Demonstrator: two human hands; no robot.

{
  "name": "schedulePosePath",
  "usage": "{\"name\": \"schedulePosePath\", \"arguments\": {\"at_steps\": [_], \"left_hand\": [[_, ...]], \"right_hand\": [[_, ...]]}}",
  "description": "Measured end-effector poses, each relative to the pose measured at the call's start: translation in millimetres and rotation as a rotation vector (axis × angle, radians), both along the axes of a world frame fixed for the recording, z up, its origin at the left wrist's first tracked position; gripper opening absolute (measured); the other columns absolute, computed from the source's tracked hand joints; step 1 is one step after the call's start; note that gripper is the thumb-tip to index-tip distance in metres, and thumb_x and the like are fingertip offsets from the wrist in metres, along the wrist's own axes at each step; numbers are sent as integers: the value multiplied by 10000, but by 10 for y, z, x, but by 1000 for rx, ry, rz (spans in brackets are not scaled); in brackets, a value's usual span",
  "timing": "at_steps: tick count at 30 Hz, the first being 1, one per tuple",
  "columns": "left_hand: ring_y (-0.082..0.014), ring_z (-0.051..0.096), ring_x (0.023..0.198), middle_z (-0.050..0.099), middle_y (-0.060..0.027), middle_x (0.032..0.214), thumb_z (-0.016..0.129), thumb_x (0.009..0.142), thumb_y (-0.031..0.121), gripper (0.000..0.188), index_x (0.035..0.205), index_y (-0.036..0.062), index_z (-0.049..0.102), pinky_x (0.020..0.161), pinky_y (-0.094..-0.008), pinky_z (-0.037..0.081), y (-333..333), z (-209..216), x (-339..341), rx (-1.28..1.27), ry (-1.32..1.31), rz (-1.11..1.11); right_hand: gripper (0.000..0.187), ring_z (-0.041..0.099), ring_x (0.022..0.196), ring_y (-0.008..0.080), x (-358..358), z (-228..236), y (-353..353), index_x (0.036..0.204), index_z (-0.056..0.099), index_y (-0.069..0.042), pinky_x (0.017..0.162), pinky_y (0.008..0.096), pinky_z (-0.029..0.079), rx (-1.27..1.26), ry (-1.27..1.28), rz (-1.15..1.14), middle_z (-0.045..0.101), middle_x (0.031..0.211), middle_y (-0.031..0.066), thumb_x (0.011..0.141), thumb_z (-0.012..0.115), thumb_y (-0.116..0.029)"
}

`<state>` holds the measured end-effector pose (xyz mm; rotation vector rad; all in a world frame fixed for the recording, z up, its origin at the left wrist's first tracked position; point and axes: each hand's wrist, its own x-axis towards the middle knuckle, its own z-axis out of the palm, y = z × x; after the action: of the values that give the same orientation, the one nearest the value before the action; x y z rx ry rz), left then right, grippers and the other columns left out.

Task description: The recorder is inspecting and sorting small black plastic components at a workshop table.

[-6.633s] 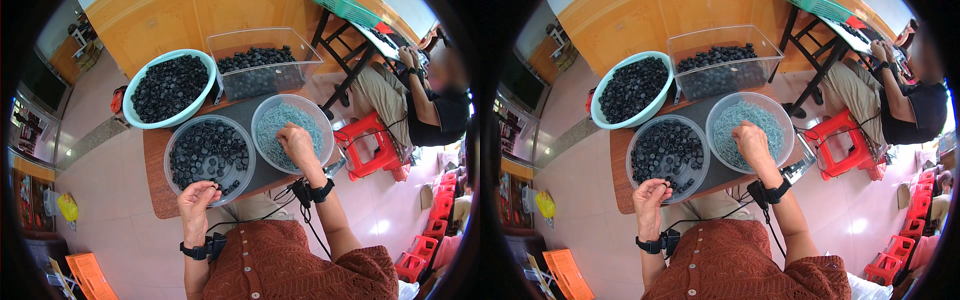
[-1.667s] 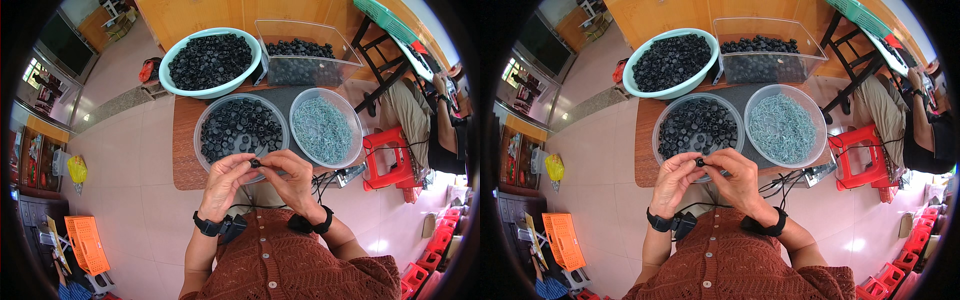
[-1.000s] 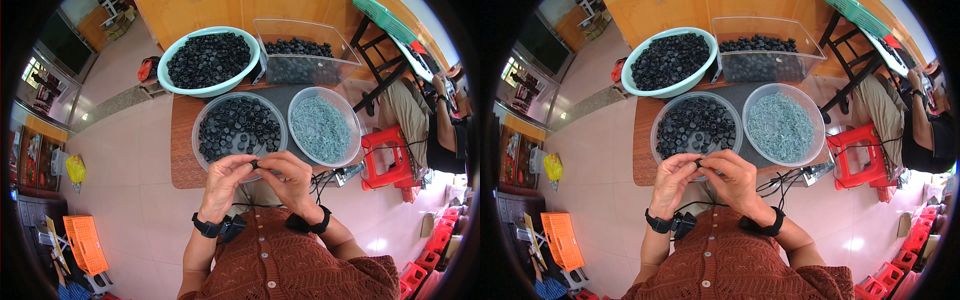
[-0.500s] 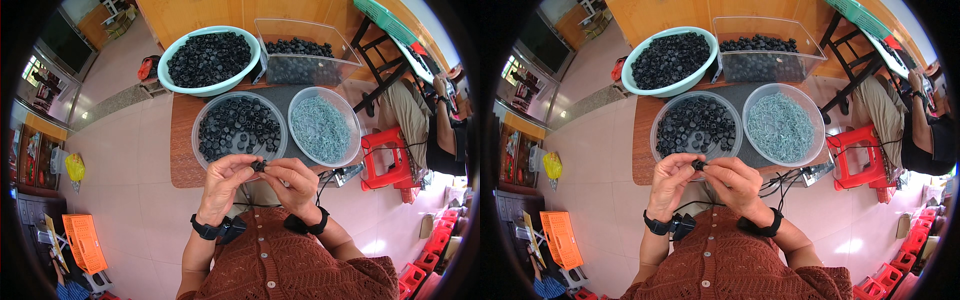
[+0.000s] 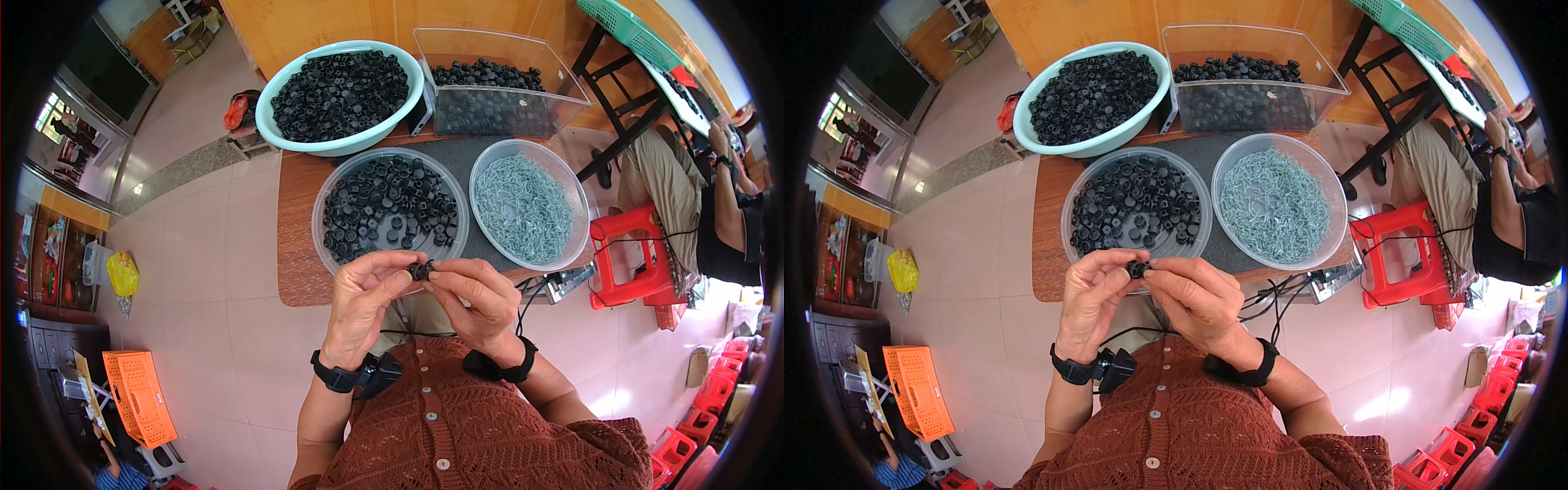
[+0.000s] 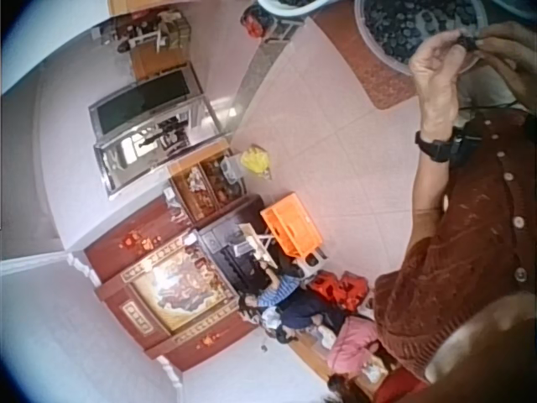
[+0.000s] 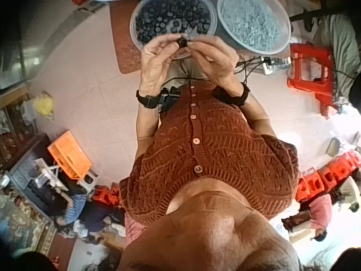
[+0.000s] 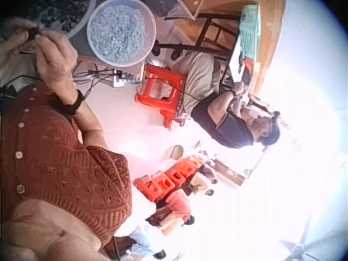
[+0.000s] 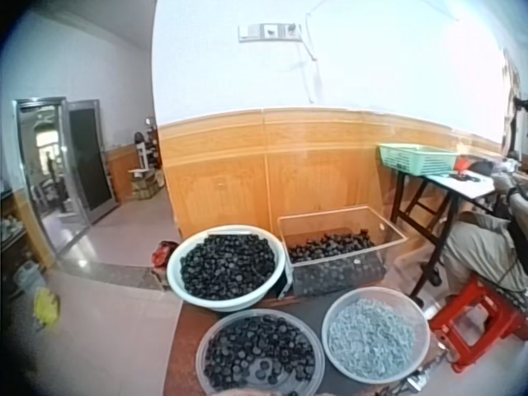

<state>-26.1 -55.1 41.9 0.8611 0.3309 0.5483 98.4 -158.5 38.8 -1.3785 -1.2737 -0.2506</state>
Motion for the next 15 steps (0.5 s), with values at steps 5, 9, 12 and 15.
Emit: {"name": "schedulePosePath", "arguments": {"at_steps": [5,9,12,15], "left_hand": [[-207,628,966,640,-158,1058,618,846,22,191,1036,7,627,835,-338,540,-5,-9,-6,20,-14,5],[-207,631,960,644,-158,1049,618,847,23,185,1031,8,629,828,-336,542,-5,-25,-4,25,-30,6],[-229,626,983,631,-176,1047,610,848,13,165,1012,14,627,828,-339,552,-12,-34,-5,11,-33,11],[-232,622,990,632,-168,1049,607,847,5,166,1011,16,627,829,-347,554,-21,-38,-5,3,-36,18]], "right_hand": [[236,630,647,167,-4,16,-3,858,674,-51,529,255,498,-1,-20,7,653,845,59,644,743,22],[244,631,648,175,-21,34,-9,865,670,-50,533,259,500,-10,-35,1,649,853,64,646,731,37],[249,630,653,186,-29,44,-8,866,665,-43,536,264,502,-5,-19,14,643,850,72,640,723,47],[255,627,655,195,-26,57,-12,865,659,-32,541,270,502,-38,-39,31,637,848,79,632,717,55]]}}
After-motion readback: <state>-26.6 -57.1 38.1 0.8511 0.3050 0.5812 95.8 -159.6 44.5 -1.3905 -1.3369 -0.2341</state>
